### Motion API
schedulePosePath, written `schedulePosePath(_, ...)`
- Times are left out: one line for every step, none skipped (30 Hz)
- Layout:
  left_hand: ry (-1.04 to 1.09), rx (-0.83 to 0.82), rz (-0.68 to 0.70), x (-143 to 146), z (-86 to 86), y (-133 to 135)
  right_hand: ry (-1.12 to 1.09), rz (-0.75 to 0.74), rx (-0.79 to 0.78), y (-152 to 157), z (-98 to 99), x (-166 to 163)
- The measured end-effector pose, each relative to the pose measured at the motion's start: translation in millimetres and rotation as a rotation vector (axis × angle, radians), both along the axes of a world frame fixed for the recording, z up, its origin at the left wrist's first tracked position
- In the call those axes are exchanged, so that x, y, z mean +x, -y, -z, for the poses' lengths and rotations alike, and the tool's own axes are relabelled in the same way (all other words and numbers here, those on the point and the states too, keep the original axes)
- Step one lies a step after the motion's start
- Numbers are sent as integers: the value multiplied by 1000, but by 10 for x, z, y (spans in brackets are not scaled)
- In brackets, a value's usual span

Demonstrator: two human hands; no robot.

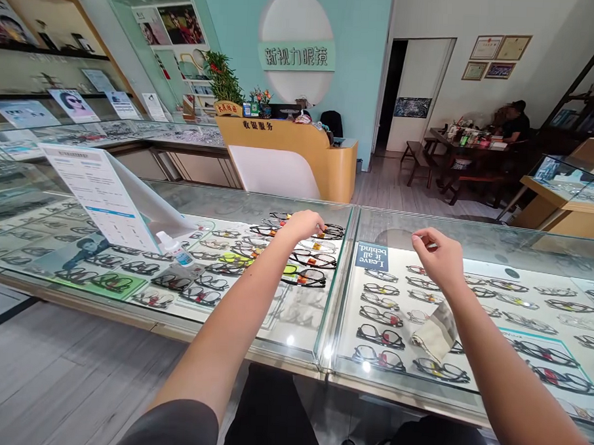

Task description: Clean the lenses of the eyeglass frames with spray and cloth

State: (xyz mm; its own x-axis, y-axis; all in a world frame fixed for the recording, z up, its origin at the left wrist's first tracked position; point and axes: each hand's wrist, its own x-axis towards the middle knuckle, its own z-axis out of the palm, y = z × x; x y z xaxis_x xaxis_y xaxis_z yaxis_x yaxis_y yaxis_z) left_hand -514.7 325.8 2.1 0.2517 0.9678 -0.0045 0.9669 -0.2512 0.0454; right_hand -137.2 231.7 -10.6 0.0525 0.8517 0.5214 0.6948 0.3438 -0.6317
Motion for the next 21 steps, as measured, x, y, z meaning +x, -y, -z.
schedulePosePath(-1, 0, 4, -10, 4, -6, -1, 2, -7, 2, -2, -1)
schedulePosePath(-1, 0, 9, -19, 8, -11, 1, 3, -12, 4, -3, -2)
schedulePosePath(-2, -1, 14, -26, 11, -15, 5, 6, -12, 5, -3, -3)
schedulePosePath(-4, -3, 18, -32, 13, -18, 9, 8, -11, 5, -2, -5)
schedulePosePath(-6, -5, 20, -34, 13, -19, 13, 10, -8, 5, -2, -7)
schedulePosePath(-8, -7, 21, -35, 12, -20, 16, 10, -6, 4, -1, -9)
schedulePosePath(-10, -9, 21, -34, 10, -19, 18, 9, -4, 4, -2, -12)
schedulePosePath(-11, -10, 21, -32, 6, -18, 20, 7, -5, 5, -3, -14)
schedulePosePath(-12, -12, 23, -29, 2, -16, 22, 6, -7, 5, -5, -17)
schedulePosePath(-13, -12, 26, -28, -4, -13, 24, 5, -9, 6, -7, -19)
schedulePosePath(-13, -11, 29, -27, -11, -9, 27, 6, -11, 8, -10, -20)
schedulePosePath(-13, -10, 31, -29, -18, -6, 31, 8, -11, 9, -13, -20)
schedulePosePath(-14, -9, 33, -33, -25, -4, 34, 9, -10, 10, -16, -20)
schedulePosePath(-15, -8, 35, -38, -31, -1, 36, 12, -7, 11, -18, -20)
schedulePosePath(-17, -8, 35, -45, -38, 0, 36, 14, -5, 12, -20, -19)
schedulePosePath(-18, -8, 35, -53, -43, 1, 33, 14, -3, 12, -21, -18)
schedulePosePath(-21, -10, 34, -59, -47, 1, 29, 14, -4, 13, -23, -17)
schedulePosePath(-25, -12, 33, -64, -50, 0, 25, 13, -5, 13, -25, -17)
schedulePosePath(-29, -14, 32, -66, -51, -1, 23, 13, -8, 14, -27, -17)
schedulePosePath(-33, -16, 30, -66, -50, -3, 22, 13, -10, 16, -29, -17)
schedulePosePath(-38, -17, 28, -63, -46, -5, 22, 13, -13, 17, -32, -17)
